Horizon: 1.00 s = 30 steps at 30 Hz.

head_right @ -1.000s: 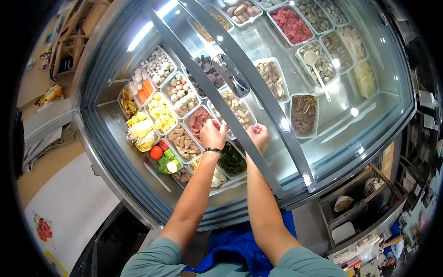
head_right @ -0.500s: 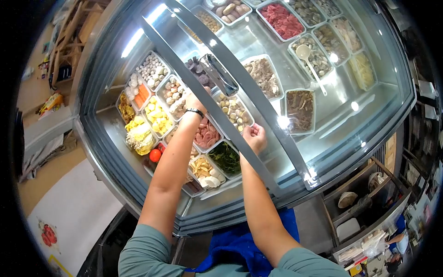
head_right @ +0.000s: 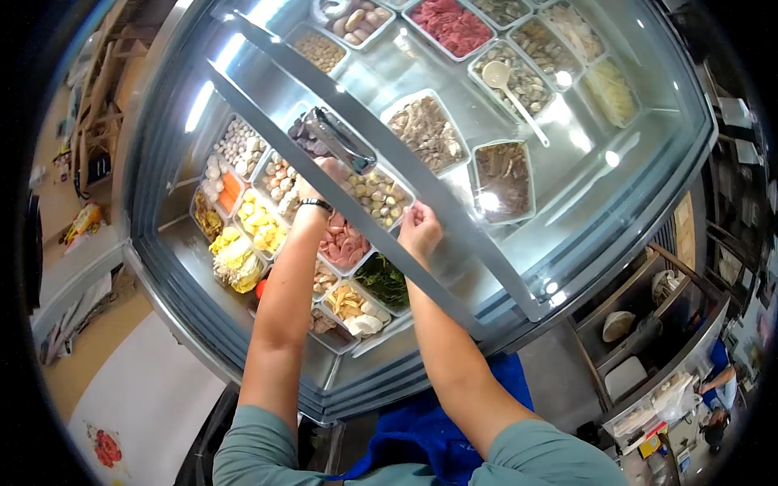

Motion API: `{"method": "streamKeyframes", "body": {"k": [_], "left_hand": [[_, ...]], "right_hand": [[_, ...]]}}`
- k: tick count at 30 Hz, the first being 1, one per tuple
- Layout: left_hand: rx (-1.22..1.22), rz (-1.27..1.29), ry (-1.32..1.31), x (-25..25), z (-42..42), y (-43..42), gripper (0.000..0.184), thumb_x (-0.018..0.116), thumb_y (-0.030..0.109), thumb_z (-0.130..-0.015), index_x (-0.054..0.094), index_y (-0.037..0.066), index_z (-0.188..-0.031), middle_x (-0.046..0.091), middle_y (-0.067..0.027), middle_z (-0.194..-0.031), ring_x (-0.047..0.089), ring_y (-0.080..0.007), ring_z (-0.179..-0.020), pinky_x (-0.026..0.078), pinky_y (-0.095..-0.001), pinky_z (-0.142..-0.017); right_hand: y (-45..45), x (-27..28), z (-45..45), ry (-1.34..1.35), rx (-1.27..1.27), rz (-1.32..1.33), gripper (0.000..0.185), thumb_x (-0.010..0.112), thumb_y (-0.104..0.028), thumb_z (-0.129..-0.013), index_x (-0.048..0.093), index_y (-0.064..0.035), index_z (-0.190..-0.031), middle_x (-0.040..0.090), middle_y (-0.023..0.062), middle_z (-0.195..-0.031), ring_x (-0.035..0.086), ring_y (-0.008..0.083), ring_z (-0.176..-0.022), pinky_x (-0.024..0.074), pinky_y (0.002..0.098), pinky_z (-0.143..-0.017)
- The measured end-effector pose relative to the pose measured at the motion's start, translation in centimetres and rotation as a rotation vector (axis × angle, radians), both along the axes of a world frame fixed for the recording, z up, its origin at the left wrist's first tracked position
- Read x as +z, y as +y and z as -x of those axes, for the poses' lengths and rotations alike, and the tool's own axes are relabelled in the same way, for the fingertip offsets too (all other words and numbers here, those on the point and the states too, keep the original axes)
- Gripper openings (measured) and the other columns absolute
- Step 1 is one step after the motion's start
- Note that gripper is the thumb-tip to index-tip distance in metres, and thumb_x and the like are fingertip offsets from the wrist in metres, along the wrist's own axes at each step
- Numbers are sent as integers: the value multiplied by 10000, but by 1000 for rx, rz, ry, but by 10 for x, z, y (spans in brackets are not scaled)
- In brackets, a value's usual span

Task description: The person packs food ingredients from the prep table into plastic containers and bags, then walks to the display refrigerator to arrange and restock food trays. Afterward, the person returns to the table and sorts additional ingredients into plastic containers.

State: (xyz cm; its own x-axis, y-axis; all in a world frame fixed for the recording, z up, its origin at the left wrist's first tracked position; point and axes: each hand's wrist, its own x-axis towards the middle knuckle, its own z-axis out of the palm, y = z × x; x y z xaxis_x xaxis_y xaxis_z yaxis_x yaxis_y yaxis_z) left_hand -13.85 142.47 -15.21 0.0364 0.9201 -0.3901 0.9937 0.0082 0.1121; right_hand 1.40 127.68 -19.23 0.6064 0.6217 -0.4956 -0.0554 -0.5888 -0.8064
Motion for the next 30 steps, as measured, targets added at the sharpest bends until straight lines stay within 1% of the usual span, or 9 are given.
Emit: {"method": "streamKeyframes", "body": {"k": [7,8,13,18,20,23,25,27,30], "left_hand": [[7,-384,-60,25,-47,-11,138,556,124,-792,646,20,-801,620,-187,-796,608,-343,-808,478,-454,-720],[99,-523,-498,7,-53,-17,170,595,163,-781,623,19,-868,600,-187,-877,576,-359,-865,456,-462,-783],[-538,-377,-308,0,-113,-27,333,721,312,-641,610,97,-870,579,-75,-959,532,-283,-965,470,-409,-762],[-203,-259,-526,-52,-114,-39,252,722,318,-653,579,126,-730,576,-35,-845,535,-260,-888,468,-419,-740],[-260,-453,-136,0,-131,-38,307,653,403,-750,604,122,-865,592,-52,-877,569,-274,-841,356,-522,-867],[-201,-719,-453,5,-166,-36,278,696,317,-734,603,103,-884,594,-67,-857,565,-291,-871,409,-463,-824],[-181,-562,-545,9,-198,-52,272,710,247,-743,593,64,-907,618,-104,-835,610,-293,-805,472,-405,-728],[326,156,-843,-5,-219,-67,259,697,230,-768,587,30,-892,642,-132,-781,646,-266,-665,500,-384,-645],[373,176,-906,-21,-226,-89,251,671,230,-820,582,-1,-863,645,-122,-727,649,-184,-568,504,-310,-547]], "right_hand": [[-23,47,11,6,-16,138,452,727,-202,-771,546,-4,-1135,630,73,-915,610,134,-789,503,283,-719],[-31,60,14,-36,54,164,416,709,-177,-776,542,-20,-1124,623,74,-932,613,162,-816,499,310,-732],[-79,147,1,101,623,202,245,639,-180,-799,541,-44,-978,618,143,-899,600,359,-830,478,430,-727],[-119,224,-65,399,912,97,189,628,-192,-816,550,-27,-865,615,154,-873,610,336,-792,483,406,-687],[-128,253,-93,409,975,26,176,634,-177,-826,566,-26,-885,622,135,-871,620,286,-779,496,369,-697],[-142,281,-127,395,924,-24,179,642,-168,-832,581,-24,-920,629,114,-875,622,250,-772,503,339,-709],[-153,292,-145,396,891,-22,186,646,-165,-831,588,-25,-937,630,109,-871,624,241,-772,504,330,-709],[-164,297,-159,394,860,-14,193,651,-163,-829,595,-26,-954,630,103,-868,625,233,-772,504,322,-709],[-185,296,-176,368,760,64,185,656,-132,-824,607,-28,-969,640,97,-874,632,202,-779,505,303,-708]]}}
